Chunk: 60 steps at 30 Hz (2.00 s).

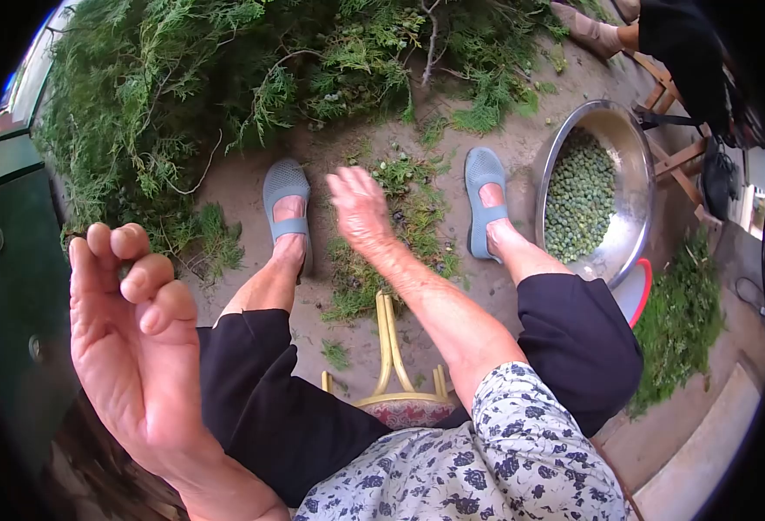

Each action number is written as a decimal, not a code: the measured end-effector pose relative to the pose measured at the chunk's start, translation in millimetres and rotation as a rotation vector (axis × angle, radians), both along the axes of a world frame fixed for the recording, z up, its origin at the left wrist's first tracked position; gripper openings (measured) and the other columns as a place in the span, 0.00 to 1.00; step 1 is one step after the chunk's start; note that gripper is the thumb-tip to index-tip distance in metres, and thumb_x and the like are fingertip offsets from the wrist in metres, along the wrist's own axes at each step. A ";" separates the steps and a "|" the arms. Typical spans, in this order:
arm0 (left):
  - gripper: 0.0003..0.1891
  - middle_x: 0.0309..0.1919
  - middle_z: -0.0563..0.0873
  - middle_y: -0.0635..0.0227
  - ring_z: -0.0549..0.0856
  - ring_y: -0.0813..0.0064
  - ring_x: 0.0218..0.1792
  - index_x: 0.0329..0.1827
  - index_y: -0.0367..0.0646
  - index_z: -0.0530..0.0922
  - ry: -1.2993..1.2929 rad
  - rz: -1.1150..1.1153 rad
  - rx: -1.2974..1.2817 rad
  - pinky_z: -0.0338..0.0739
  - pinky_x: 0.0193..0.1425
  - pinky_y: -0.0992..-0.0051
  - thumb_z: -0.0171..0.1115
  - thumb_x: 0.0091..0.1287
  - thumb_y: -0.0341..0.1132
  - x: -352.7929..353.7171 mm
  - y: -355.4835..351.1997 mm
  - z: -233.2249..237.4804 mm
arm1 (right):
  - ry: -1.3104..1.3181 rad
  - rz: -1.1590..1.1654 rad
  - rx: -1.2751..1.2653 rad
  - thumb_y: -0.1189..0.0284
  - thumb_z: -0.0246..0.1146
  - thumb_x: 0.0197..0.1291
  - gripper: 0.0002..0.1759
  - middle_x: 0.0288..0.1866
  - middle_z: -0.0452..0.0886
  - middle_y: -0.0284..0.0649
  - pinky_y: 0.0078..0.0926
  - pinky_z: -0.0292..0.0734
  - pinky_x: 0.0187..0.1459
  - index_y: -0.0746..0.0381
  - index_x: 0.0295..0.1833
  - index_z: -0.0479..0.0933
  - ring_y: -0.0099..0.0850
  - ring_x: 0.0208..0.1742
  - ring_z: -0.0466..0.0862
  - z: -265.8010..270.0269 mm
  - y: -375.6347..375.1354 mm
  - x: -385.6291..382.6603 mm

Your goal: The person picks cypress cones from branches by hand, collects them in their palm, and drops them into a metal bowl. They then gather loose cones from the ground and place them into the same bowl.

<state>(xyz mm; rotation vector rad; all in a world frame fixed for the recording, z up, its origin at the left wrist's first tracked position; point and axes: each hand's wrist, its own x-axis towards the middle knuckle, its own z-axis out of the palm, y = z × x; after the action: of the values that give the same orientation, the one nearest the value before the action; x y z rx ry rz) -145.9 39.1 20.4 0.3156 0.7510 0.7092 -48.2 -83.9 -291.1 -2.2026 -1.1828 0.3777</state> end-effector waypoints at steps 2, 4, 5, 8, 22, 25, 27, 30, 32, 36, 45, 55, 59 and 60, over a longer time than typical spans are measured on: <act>0.14 0.41 0.74 0.61 0.69 0.77 0.33 0.51 0.32 0.72 -0.007 0.003 -0.017 0.67 0.32 0.78 0.44 0.76 0.35 4.7 -6.4 2.9 | 0.013 -0.009 -0.339 0.77 0.57 0.59 0.19 0.62 0.72 0.51 0.47 0.59 0.67 0.63 0.57 0.71 0.48 0.68 0.67 -35.9 -41.6 11.2; 0.14 0.42 0.74 0.61 0.68 0.78 0.33 0.51 0.33 0.72 -0.028 -0.015 -0.033 0.66 0.33 0.78 0.44 0.76 0.36 6.2 -9.8 4.2 | 0.074 -0.066 -0.434 0.86 0.53 0.52 0.22 0.61 0.71 0.49 0.48 0.64 0.65 0.66 0.55 0.73 0.46 0.66 0.68 -37.7 -83.3 18.2; 0.14 0.42 0.74 0.61 0.68 0.78 0.33 0.51 0.33 0.72 -0.029 -0.011 -0.034 0.66 0.33 0.78 0.44 0.76 0.36 6.9 -10.4 5.6 | -0.087 -0.170 -0.348 0.80 0.55 0.55 0.18 0.60 0.72 0.48 0.48 0.66 0.60 0.65 0.53 0.74 0.46 0.62 0.70 -44.7 -106.0 12.3; 0.14 0.42 0.73 0.62 0.68 0.78 0.33 0.51 0.32 0.72 -0.073 -0.031 -0.054 0.66 0.34 0.79 0.44 0.76 0.35 8.8 -8.0 13.6 | 0.115 -0.512 -0.483 0.75 0.60 0.55 0.15 0.52 0.77 0.46 0.45 0.68 0.55 0.61 0.49 0.78 0.48 0.53 0.74 -43.7 -141.5 14.5; 0.10 0.32 0.81 0.72 0.77 0.82 0.31 0.43 0.41 0.79 0.399 -0.534 -0.018 0.75 0.34 0.81 0.61 0.66 0.38 -0.6 48.2 -205.9 | 0.051 -0.675 -0.511 0.78 0.61 0.53 0.15 0.51 0.75 0.46 0.41 0.69 0.53 0.62 0.48 0.78 0.45 0.54 0.73 -35.4 -153.2 -2.3; 0.09 0.31 0.82 0.67 0.81 0.78 0.28 0.42 0.38 0.78 0.443 -0.655 -0.150 0.80 0.33 0.78 0.58 0.69 0.36 -1.9 33.6 -273.1 | 0.075 -0.642 -0.224 0.80 0.61 0.52 0.12 0.42 0.77 0.46 0.39 0.71 0.48 0.62 0.44 0.78 0.43 0.47 0.77 -41.1 -146.8 12.4; 0.08 0.28 0.83 0.67 0.82 0.77 0.26 0.41 0.37 0.79 0.396 -0.776 -0.158 0.82 0.31 0.77 0.58 0.68 0.34 0.1 24.2 -301.9 | 0.090 -0.670 -0.121 0.83 0.61 0.51 0.11 0.36 0.78 0.45 0.33 0.74 0.41 0.64 0.41 0.79 0.42 0.38 0.79 -43.5 -126.0 20.2; 0.07 0.26 0.83 0.66 0.84 0.75 0.26 0.40 0.38 0.79 0.367 -0.837 -0.223 0.84 0.30 0.75 0.58 0.69 0.33 7.0 5.9 -318.8 | 0.165 -0.587 -0.086 0.84 0.63 0.49 0.14 0.36 0.77 0.43 0.29 0.74 0.36 0.64 0.43 0.77 0.34 0.32 0.79 -56.5 -105.9 31.0; 0.09 0.31 0.84 0.65 0.85 0.74 0.30 0.44 0.38 0.78 0.297 -0.996 -0.311 0.85 0.34 0.73 0.55 0.71 0.35 -3.0 3.8 -341.9 | 0.172 -0.554 -0.125 0.84 0.63 0.49 0.14 0.36 0.76 0.43 0.30 0.74 0.36 0.64 0.44 0.77 0.33 0.32 0.79 -67.5 -101.0 37.7; 0.11 0.36 0.84 0.64 0.86 0.69 0.36 0.47 0.38 0.77 0.149 -1.068 -0.453 0.86 0.40 0.68 0.53 0.72 0.37 -13.7 10.9 -366.8 | 0.214 -0.592 -0.118 0.83 0.64 0.51 0.14 0.35 0.75 0.40 0.27 0.74 0.34 0.64 0.46 0.77 0.29 0.30 0.77 -68.6 -97.6 32.2; 0.16 0.40 0.83 0.61 0.86 0.66 0.40 0.50 0.37 0.76 0.250 -1.018 -0.400 0.85 0.45 0.64 0.55 0.71 0.41 -4.6 2.4 -346.2 | 0.609 -0.623 0.120 0.77 0.64 0.57 0.10 0.35 0.76 0.38 0.26 0.75 0.36 0.62 0.46 0.76 0.29 0.34 0.79 -7.0 -46.1 -27.4; 0.16 0.33 0.83 0.64 0.85 0.75 0.32 0.43 0.38 0.77 0.231 -1.008 -0.359 0.85 0.32 0.75 0.56 0.70 0.44 -7.0 6.1 -350.9 | 0.500 -0.794 -0.036 0.83 0.60 0.58 0.11 0.36 0.80 0.35 0.21 0.79 0.33 0.64 0.47 0.77 0.22 0.31 0.80 -43.8 -94.0 -19.6; 0.14 0.32 0.83 0.65 0.85 0.75 0.31 0.43 0.39 0.77 0.272 -1.031 -0.367 0.85 0.31 0.76 0.55 0.71 0.42 -3.7 6.3 -348.6 | 0.315 -0.693 -0.221 0.86 0.62 0.51 0.13 0.35 0.76 0.42 0.32 0.75 0.37 0.64 0.43 0.76 0.34 0.35 0.79 -65.6 -117.4 -2.3; 0.13 0.32 0.83 0.66 0.85 0.75 0.31 0.43 0.39 0.77 0.274 -1.041 -0.374 0.85 0.31 0.76 0.55 0.71 0.42 -3.3 5.7 -348.3 | 0.316 -0.693 -0.221 0.86 0.62 0.51 0.13 0.35 0.76 0.42 0.32 0.75 0.37 0.64 0.43 0.76 0.34 0.35 0.79 -68.4 -119.3 -0.5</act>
<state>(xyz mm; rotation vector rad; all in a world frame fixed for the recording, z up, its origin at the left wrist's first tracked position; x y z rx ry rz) -149.2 44.9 -327.9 0.4073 0.8329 -0.4626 -48.7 -203.2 -359.5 -2.4543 -0.1839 0.5436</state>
